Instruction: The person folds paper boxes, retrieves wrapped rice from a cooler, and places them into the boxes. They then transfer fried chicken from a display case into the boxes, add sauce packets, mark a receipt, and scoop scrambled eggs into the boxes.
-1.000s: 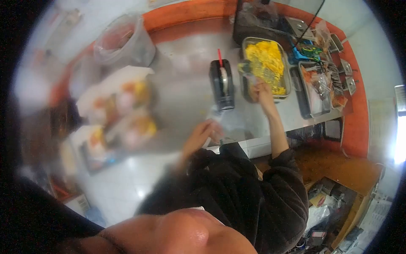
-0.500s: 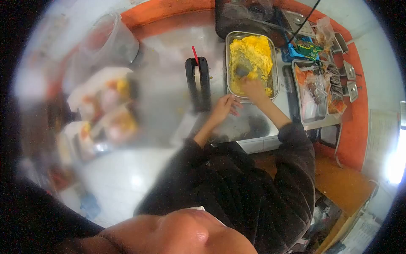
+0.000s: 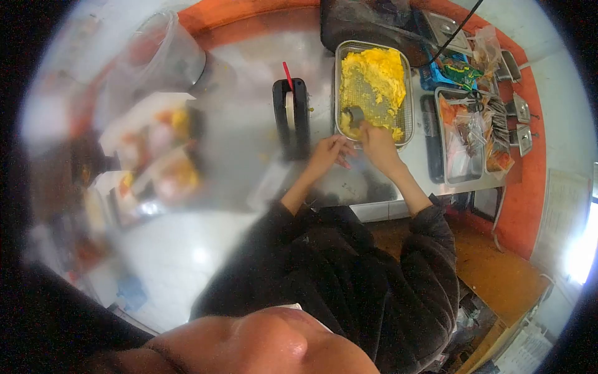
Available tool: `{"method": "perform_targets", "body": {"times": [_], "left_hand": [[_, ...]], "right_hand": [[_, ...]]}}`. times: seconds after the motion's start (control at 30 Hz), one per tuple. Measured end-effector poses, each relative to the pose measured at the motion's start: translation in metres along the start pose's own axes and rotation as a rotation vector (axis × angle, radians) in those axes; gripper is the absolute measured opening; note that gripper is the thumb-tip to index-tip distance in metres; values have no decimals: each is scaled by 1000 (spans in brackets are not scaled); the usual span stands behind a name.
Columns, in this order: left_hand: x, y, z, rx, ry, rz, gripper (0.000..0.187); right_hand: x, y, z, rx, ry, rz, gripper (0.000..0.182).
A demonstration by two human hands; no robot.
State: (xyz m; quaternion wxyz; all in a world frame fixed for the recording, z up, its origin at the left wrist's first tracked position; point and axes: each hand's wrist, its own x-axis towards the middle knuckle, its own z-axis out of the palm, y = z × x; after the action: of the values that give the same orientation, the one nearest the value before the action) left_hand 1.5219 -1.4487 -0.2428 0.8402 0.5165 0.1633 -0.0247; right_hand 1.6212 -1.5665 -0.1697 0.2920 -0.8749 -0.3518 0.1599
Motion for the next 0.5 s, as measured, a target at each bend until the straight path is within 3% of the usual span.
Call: {"method": "perform_targets", "body": {"times": [0.07, 0.23, 0.3, 0.33, 0.4, 0.43, 0.47, 0.5], "left_hand": [[-1, 5, 1, 68, 4, 27, 33], [-2, 5, 4, 59, 45, 11, 31], [-1, 2, 2, 36, 35, 19, 31], [-1, 7, 1, 44, 18, -11, 31], [-1, 11, 1, 54, 0, -34, 31], [-1, 11, 0, 48, 27, -19, 30], [-1, 10, 0, 40, 56, -9, 30], [0, 11, -1, 38, 60, -8, 30]], "right_hand": [[-2, -9, 7, -164, -34, -107, 22], [0, 16, 19, 168, 209, -133, 25], [4, 20, -2, 594, -121, 384, 26], [7, 33, -5, 590, -118, 384, 26], [13, 50, -10, 884, -101, 374, 27], [16, 48, -11, 570, 18, 264, 25], [15, 45, -8, 567, 16, 260, 25], [13, 39, -5, 263, 113, 18, 23]]}}
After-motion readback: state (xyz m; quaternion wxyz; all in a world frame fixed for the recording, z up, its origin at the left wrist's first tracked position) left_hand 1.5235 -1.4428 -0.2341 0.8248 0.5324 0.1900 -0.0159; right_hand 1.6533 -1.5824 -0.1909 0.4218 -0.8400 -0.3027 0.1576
